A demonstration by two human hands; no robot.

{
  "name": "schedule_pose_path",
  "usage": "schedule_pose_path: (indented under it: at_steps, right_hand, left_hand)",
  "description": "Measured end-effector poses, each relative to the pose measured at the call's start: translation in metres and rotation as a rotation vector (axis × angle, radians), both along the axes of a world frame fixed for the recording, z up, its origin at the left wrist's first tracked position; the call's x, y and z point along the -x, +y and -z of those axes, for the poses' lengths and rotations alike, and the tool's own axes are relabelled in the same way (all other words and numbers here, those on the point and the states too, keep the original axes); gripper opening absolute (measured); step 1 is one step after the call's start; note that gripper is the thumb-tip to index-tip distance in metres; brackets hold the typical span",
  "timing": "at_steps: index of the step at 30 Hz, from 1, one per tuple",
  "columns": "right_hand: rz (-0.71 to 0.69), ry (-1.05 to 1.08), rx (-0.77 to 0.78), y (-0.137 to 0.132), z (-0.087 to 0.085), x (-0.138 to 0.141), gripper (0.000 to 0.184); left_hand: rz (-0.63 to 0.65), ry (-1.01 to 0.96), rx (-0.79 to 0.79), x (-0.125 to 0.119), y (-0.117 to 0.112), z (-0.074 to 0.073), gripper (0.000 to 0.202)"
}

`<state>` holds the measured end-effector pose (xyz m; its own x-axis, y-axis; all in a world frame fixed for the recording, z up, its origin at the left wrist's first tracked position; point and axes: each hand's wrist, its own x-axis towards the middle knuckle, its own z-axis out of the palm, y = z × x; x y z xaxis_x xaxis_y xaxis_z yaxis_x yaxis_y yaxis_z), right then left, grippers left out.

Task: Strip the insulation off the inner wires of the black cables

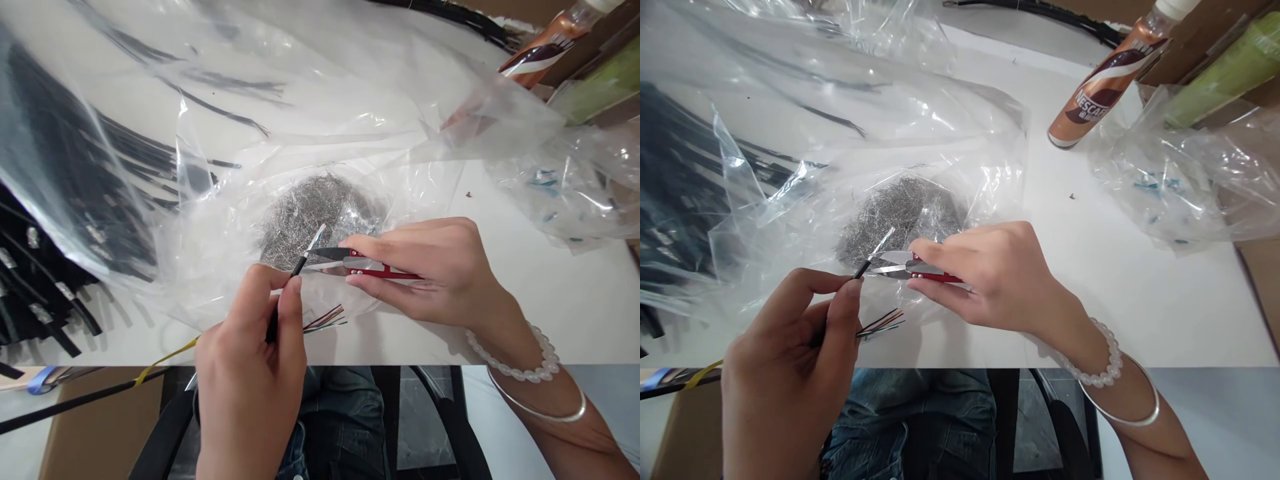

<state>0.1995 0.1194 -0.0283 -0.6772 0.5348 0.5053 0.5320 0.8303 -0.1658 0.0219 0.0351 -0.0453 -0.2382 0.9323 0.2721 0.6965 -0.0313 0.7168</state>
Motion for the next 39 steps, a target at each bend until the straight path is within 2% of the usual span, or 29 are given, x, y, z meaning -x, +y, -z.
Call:
schedule_pose_path:
  at_steps: [10, 12, 17, 21, 26, 35, 39]
  right_hand:
    - [-0.013, 0.020, 0.028, -0.002, 0.000, 0.002, 0.023]
    - [-0.014, 0.060, 0.088, -0.002, 0.000, 0.003, 0.024]
    - [-0.052, 0.218, 0.276, -0.001, 0.001, 0.005, 0.023]
    - [-0.058, 0.286, 0.338, -0.002, 0.005, 0.009, 0.022]
    - [-0.049, 0.364, 0.412, -0.005, 0.014, 0.015, 0.024]
    - [-0.005, 0.410, 0.406, -0.009, 0.017, 0.019, 0.013]
    - [0.006, 0.367, 0.318, -0.009, 0.017, 0.019, 0.015]
  left_hand:
    - [0.016, -0.060, 0.031, -0.001, 0.000, 0.000, 0.011]
    - [0.016, -0.078, 0.026, -0.003, 0.000, -0.001, 0.011]
    - [-0.115, -0.203, 0.093, -0.010, -0.001, -0.008, 0.016]
    - [-0.105, -0.260, 0.131, -0.010, -0.001, -0.011, 0.019]
    - [-0.086, -0.332, 0.171, -0.004, 0.000, -0.005, 0.023]
    - [-0.032, -0.311, 0.181, 0.001, 0.000, 0.000, 0.024]
    - [-0.032, -0.322, 0.182, 0.001, 0.003, -0.001, 0.022]
